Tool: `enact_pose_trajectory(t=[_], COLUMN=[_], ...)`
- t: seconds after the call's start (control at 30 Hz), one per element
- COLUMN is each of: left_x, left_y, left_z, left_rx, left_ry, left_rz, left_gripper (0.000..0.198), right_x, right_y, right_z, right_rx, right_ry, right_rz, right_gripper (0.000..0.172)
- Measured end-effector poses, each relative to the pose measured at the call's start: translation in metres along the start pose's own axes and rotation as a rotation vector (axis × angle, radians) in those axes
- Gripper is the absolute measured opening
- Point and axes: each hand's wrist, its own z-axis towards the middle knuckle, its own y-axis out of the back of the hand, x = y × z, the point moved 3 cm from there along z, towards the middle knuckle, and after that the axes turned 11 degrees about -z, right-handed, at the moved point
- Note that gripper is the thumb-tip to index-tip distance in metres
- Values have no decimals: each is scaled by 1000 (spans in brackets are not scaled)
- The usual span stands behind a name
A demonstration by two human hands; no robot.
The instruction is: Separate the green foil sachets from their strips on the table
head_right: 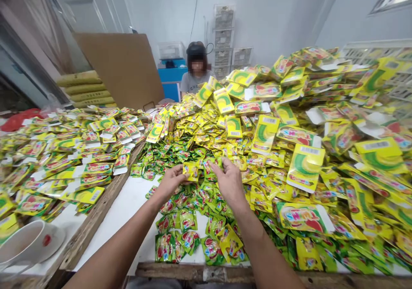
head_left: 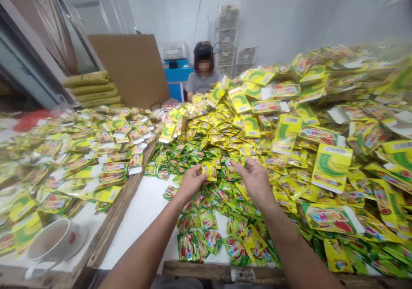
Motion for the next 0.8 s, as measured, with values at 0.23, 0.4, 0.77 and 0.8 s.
enact_pose_trajectory(t=[0.23, 0.4, 0.77, 0.8], left_x=[-12, -1, 16, 16], left_y=[40, 38, 31, 35], left_z=[-42, -50, -32, -29], left_rx=[-2, -106, -263, -216], left_ry=[112, 84, -24, -12], left_rz=[-244, -304, -132, -86], left_gripper=[35, 39, 34, 34], right_x=[7, -12, -14, -14], right_y=[-78, -98, -94, -94], right_z=[-9, -25, -31, -31], right_rx=[466, 334, 357, 385], right_ry=[26, -160, -237, -251], right_rz=[-7, 194, 242, 215], right_gripper=[34, 35, 42, 45])
